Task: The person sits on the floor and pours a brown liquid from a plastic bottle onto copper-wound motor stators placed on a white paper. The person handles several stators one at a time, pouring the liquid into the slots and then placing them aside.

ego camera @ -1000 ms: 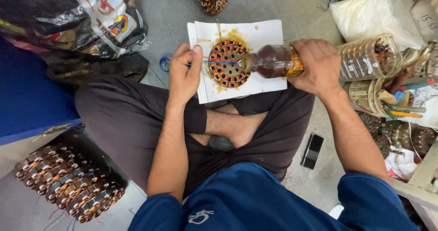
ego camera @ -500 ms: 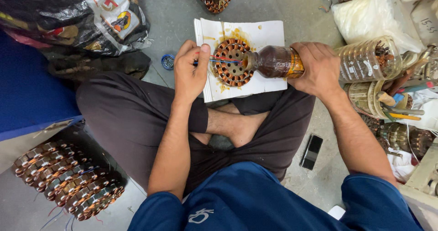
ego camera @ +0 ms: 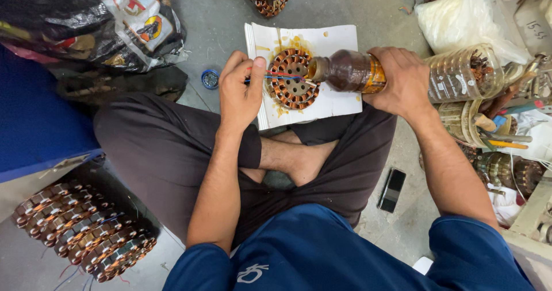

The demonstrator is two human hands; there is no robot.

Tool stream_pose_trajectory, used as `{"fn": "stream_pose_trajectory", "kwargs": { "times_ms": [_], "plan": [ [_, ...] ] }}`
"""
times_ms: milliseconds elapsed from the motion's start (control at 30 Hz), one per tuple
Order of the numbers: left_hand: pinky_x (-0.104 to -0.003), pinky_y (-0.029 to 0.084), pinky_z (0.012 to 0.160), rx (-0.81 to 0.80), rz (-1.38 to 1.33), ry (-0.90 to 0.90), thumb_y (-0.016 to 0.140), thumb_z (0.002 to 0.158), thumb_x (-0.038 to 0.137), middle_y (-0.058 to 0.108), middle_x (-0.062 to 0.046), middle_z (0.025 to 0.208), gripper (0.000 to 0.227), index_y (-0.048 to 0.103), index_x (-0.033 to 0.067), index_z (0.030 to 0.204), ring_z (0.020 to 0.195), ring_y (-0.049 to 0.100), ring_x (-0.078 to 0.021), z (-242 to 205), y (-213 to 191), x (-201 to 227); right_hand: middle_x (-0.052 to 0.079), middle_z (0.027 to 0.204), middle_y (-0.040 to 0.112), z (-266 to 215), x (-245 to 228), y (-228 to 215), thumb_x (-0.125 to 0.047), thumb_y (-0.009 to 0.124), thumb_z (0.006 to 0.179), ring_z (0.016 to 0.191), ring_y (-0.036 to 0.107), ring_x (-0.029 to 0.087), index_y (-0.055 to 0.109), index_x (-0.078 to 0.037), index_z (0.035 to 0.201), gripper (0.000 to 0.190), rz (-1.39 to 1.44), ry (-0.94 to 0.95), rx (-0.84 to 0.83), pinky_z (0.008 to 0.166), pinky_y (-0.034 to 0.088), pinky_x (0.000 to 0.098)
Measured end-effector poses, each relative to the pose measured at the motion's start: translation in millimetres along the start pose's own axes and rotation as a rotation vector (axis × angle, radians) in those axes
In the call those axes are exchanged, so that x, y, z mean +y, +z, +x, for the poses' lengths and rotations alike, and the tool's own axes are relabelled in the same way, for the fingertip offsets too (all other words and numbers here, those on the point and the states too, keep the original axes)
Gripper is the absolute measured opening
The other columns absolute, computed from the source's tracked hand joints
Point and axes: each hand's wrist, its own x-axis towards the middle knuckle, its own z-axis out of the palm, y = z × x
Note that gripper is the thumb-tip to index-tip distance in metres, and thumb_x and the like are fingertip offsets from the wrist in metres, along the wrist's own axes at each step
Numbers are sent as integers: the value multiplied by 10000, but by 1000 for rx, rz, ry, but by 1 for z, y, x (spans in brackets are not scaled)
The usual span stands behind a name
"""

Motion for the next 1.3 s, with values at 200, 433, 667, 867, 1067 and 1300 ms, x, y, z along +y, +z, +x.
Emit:
{"fn": "stream_pose_trajectory", "kwargs": {
  "times_ms": [200, 433, 667, 867, 1067, 1300],
  "plan": [
    [-348, 438, 680, 3, -1, 1, 614, 1087, 206, 519, -113, 815, 326, 670, -59, 906, 726, 533, -215, 0, -1, -1, 132, 1134, 700, -5, -5, -4, -192, 875, 578, 1082, 671, 368, 668, -73, 1231, 695, 7, 35, 8, 978, 514, 460],
    [-352, 445, 677, 5, 1, -8, 607, 1088, 204, 532, -115, 821, 321, 664, -59, 913, 726, 545, -221, 1, -2, -1, 124, 1149, 704, -2, -11, -10, -188, 860, 627, 1076, 671, 345, 671, -72, 1224, 638, -50, -13, 46, 987, 524, 443],
    [-355, 455, 688, 6, 21, -36, 607, 1092, 204, 561, -120, 833, 315, 659, -50, 913, 731, 563, -231, -1, -2, -7, 116, 1159, 709, -8, -12, -19, -182, 851, 586, 1091, 674, 339, 680, -77, 1238, 683, -121, 35, -4, 965, 526, 435],
    [-363, 479, 704, -4, 43, -167, 595, 1084, 305, 622, -125, 792, 388, 711, -38, 943, 744, 593, -207, -4, -2, -23, 121, 1133, 704, -13, -13, -18, -193, 862, 555, 1062, 673, 344, 676, -69, 1231, 713, -88, 30, -32, 943, 524, 440],
    [-334, 490, 693, -17, -55, -250, 558, 1090, 369, 664, -104, 753, 460, 679, -30, 896, 732, 597, -126, -5, 7, -38, 122, 1099, 700, -9, -15, -13, -183, 854, 550, 1036, 673, 346, 674, -67, 1214, 698, -93, 26, -21, 925, 526, 445],
    [-327, 474, 674, 15, -94, -114, 577, 1086, 278, 634, -111, 746, 391, 667, -44, 882, 698, 583, -140, -4, 7, -29, 139, 1119, 699, -11, -15, -11, -180, 841, 547, 1050, 670, 357, 665, -52, 1219, 707, -51, 14, 20, 957, 525, 457]
  ]
}}
